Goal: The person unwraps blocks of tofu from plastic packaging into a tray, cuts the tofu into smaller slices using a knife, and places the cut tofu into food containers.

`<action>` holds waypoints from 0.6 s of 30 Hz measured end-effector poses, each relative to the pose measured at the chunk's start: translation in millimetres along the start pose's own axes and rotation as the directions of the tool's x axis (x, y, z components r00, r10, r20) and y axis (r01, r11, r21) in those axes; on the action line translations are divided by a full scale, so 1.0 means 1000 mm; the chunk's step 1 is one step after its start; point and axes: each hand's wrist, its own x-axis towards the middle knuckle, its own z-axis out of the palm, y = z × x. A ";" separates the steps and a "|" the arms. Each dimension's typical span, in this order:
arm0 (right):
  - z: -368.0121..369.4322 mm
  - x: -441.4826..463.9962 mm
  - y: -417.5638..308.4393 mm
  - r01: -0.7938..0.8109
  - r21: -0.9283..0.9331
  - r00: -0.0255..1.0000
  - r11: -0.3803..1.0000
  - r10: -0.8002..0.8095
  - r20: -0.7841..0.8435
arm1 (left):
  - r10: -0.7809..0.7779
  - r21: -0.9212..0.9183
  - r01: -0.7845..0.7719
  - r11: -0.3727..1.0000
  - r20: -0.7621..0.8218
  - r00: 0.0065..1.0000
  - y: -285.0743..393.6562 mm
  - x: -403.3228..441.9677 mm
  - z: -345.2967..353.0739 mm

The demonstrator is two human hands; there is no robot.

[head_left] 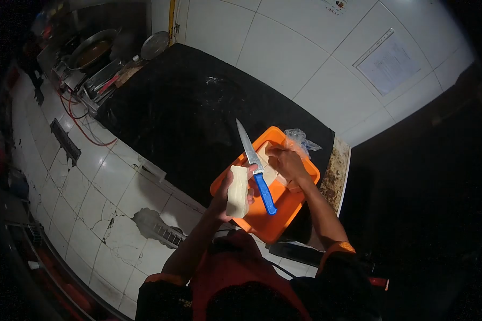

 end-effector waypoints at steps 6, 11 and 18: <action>-0.047 -0.012 0.007 -0.122 0.294 0.978 0.948 0.065 0.198 | -0.006 0.029 0.008 1.000 -0.084 0.996 0.000 0.002 0.003; -0.067 -0.035 0.007 -0.259 0.041 0.910 0.965 0.230 0.344 | -0.009 -0.015 0.008 1.000 -0.066 0.998 0.000 0.001 0.004; -0.059 -0.054 0.005 -0.158 -0.026 0.927 0.987 0.157 0.340 | 0.001 0.023 0.000 1.000 -0.057 0.998 0.003 0.000 0.006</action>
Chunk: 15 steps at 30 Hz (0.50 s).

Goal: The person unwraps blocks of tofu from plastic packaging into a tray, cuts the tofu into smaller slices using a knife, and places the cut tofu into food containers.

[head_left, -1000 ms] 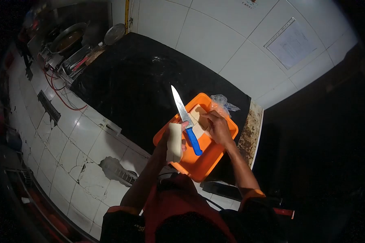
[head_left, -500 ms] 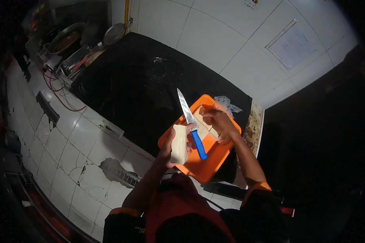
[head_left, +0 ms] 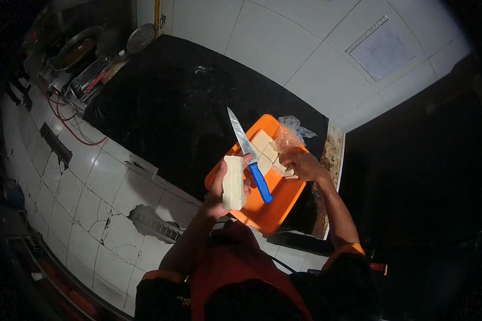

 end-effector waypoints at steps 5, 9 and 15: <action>-0.007 -0.013 -0.002 -0.151 -0.125 0.987 0.981 0.157 0.041 | 0.018 -0.050 -0.019 0.999 -0.022 1.000 -0.003 0.000 -0.004; -0.002 -0.020 0.000 -0.114 -0.144 0.993 0.983 0.119 0.026 | 0.034 -0.052 -0.035 0.998 -0.025 0.999 -0.003 0.000 -0.002; 0.013 -0.004 -0.015 0.031 -0.040 0.974 0.999 -0.039 -0.225 | 0.067 -0.069 -0.066 0.995 0.012 0.998 -0.004 0.000 -0.007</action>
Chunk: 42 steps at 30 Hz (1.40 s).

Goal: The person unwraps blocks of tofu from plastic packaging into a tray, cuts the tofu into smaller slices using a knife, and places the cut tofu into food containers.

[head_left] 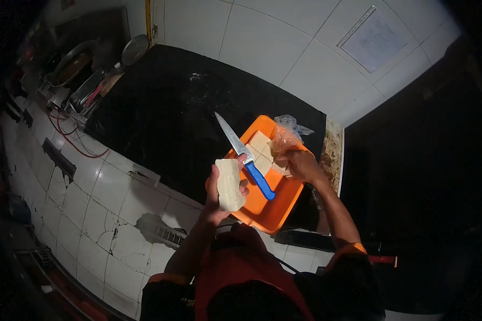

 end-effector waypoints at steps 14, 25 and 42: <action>0.096 -0.007 -0.069 -0.292 0.935 0.722 -0.200 0.595 0.353 | 0.109 -0.196 -0.116 0.974 -0.050 0.993 0.033 -0.032 0.019; 0.059 0.023 -0.095 -0.263 0.865 0.508 -0.428 0.701 0.501 | 0.239 -0.326 -0.257 0.910 -0.094 0.966 0.054 -0.073 0.001; 0.093 0.022 -0.076 -0.039 0.881 0.593 -0.471 0.699 0.400 | 0.275 -0.343 -0.284 0.895 -0.074 0.958 0.049 -0.074 0.005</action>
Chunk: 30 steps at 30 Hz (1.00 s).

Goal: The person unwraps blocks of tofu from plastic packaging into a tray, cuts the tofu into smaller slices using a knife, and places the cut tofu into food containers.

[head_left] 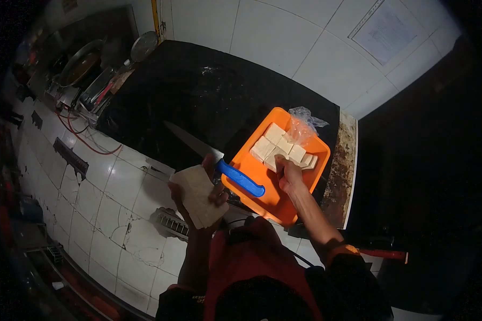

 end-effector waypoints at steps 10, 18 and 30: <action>-0.016 -0.031 -0.027 0.059 0.083 0.995 0.995 -0.052 -0.083 | 0.004 -0.012 -0.003 1.000 0.030 1.000 0.001 -0.007 -0.001; -0.022 -0.030 -0.031 -0.028 0.041 0.999 0.999 0.027 0.029 | -0.042 -0.033 0.047 0.998 0.136 0.990 -0.001 -0.004 0.006; -0.007 -0.046 -0.035 -0.158 0.021 0.983 0.987 0.155 0.096 | 0.113 -0.025 -0.111 0.993 0.103 0.988 0.013 -0.031 0.006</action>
